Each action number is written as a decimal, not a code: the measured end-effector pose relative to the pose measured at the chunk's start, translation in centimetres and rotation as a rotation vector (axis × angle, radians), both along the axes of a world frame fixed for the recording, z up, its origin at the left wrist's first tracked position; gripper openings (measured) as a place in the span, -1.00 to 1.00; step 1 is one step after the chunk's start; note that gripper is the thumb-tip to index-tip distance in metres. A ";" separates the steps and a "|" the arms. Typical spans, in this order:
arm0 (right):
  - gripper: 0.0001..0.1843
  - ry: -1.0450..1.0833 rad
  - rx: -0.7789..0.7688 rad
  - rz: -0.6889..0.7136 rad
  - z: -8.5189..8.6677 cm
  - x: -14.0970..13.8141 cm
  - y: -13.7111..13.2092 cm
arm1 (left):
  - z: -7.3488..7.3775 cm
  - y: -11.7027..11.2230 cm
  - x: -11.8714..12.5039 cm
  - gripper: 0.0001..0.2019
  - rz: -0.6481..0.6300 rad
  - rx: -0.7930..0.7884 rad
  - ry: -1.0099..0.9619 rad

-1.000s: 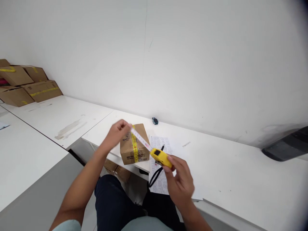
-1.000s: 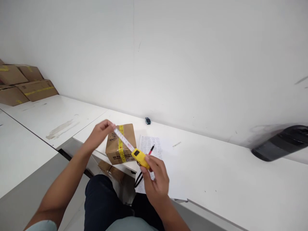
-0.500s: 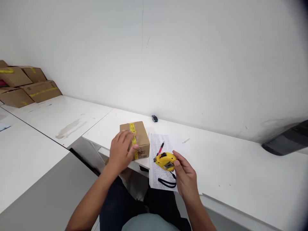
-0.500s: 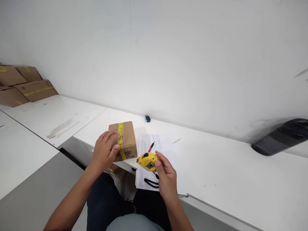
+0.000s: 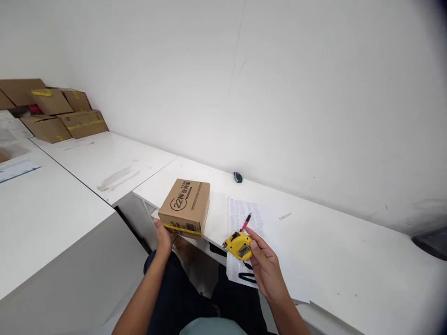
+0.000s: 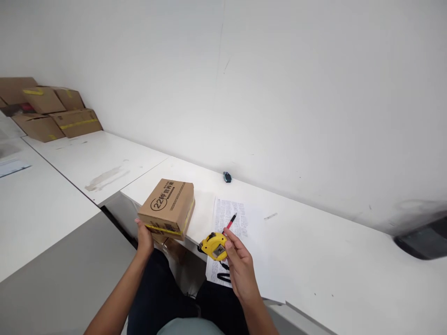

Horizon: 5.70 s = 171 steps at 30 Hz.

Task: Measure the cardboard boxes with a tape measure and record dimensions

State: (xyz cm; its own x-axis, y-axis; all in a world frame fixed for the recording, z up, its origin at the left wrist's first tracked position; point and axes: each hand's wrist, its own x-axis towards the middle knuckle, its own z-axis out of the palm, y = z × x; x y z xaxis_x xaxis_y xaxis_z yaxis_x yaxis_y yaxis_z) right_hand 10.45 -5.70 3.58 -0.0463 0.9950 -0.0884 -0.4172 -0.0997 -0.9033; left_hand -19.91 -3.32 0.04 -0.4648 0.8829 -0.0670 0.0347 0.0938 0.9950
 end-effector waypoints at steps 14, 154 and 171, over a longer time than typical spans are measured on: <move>-0.69 -0.332 0.683 0.207 7.4 -2.3 1.2 | 4.7 -5.6 6.6 -0.46 0.053 0.366 0.120; -0.62 -0.674 0.064 -0.333 -2.7 7.7 11.7 | 0.8 1.0 18.2 -0.78 -0.719 0.194 0.308; -0.62 -0.684 0.036 -0.361 -2.5 7.9 11.5 | 0.9 1.0 18.3 -0.79 -0.720 0.206 0.318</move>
State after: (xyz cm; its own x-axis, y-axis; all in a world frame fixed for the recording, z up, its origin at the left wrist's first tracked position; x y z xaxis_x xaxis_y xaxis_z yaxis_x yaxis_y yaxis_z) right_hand 18.39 5.80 1.11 0.3350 0.9408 0.0525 0.2339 -0.0290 -0.9718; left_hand -1.65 -2.35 0.94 0.2519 0.9528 0.1694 0.3005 -0.2434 0.9222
